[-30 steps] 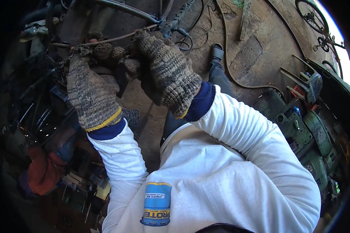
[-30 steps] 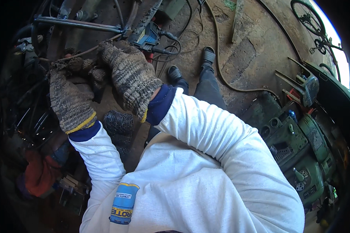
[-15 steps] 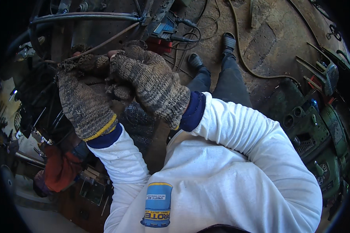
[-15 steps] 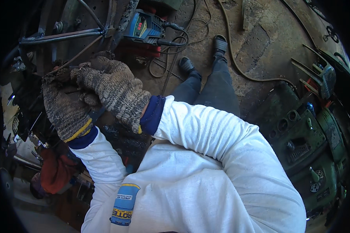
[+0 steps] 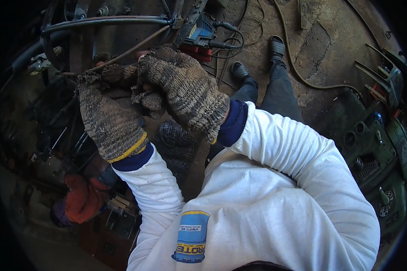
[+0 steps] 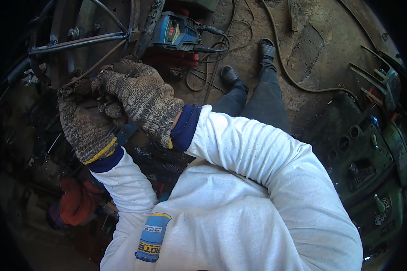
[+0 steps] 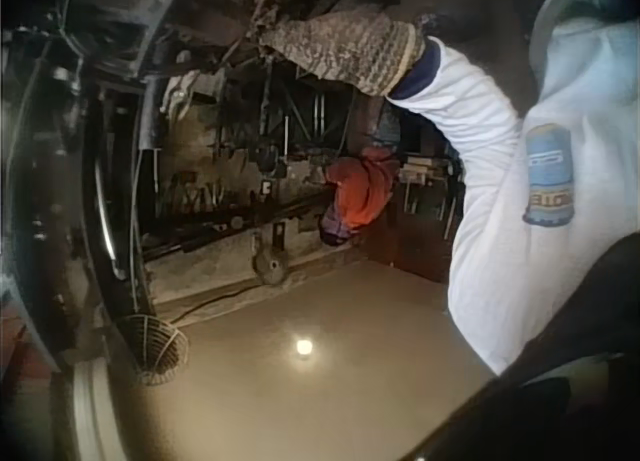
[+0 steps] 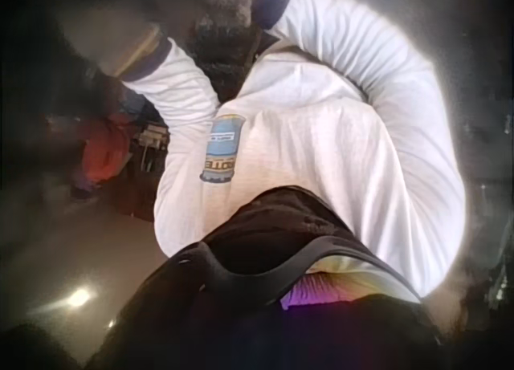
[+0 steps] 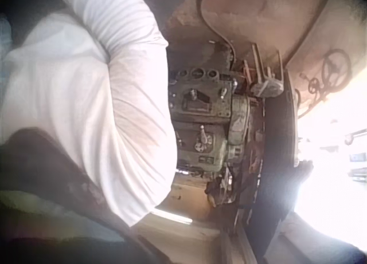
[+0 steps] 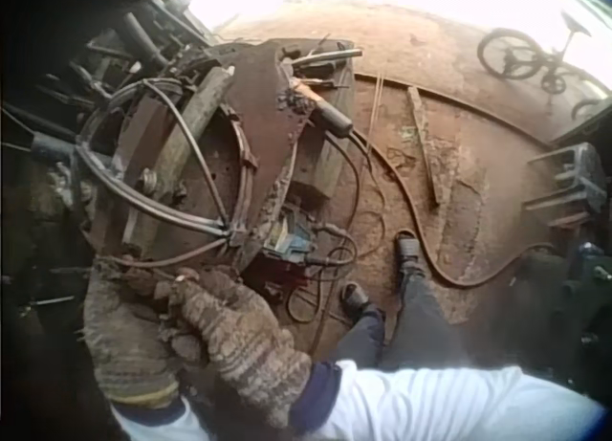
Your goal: The person welds metal components together and grinds down the surface. They use a welding torch to join metal rods and pieces on a circular frame, then use an angle grinder to smooth the joints, and finally use a wrench to adjust parts of the assembly.
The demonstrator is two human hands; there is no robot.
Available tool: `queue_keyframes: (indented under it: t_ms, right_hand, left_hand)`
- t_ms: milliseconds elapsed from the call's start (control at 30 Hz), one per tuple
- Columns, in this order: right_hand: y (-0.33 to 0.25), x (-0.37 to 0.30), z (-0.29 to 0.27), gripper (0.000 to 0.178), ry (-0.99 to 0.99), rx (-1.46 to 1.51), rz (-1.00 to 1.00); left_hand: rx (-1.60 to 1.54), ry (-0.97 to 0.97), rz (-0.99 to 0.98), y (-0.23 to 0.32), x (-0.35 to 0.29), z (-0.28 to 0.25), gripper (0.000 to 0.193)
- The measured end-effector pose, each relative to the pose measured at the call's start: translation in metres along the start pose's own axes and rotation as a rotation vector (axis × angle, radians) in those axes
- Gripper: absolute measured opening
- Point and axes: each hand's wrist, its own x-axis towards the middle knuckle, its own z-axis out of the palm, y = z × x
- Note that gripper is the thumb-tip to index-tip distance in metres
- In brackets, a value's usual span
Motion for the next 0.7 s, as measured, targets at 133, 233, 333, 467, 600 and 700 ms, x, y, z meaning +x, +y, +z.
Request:
queue_keyframes:
  t_ms: [133, 233, 333, 467, 600, 700]
  right_hand:
    - [-0.005, -0.001, 0.004, 0.017, -0.020, -0.010, 0.027]
    - [-0.008, -0.002, 0.007, 0.018, 0.024, 0.005, 0.070]
    - [-0.004, 0.004, 0.006, 0.018, -0.048, -0.063, -0.038]
    - [-0.009, 0.000, 0.011, 0.018, -0.029, -0.114, -0.027]
    - [0.008, 0.012, 0.000, 0.020, -0.008, -0.109, -0.091]
    - [0.012, 0.012, -0.002, 0.022, -0.026, -0.132, -0.140]
  left_hand:
    - [0.121, 0.017, 0.022, 0.002, -0.011, 0.012, 0.032]
    - [0.170, -0.071, 0.139, -0.001, -0.007, 0.006, 0.032]
    - [0.295, 0.035, 0.174, -0.002, -0.007, 0.008, 0.033]
    - [0.099, -0.110, 0.115, -0.003, -0.003, -0.006, 0.034]
    - [-0.172, -0.402, -0.109, 0.006, -0.003, -0.002, 0.035]
    - [0.147, 0.020, 0.157, -0.002, -0.007, 0.013, 0.034]
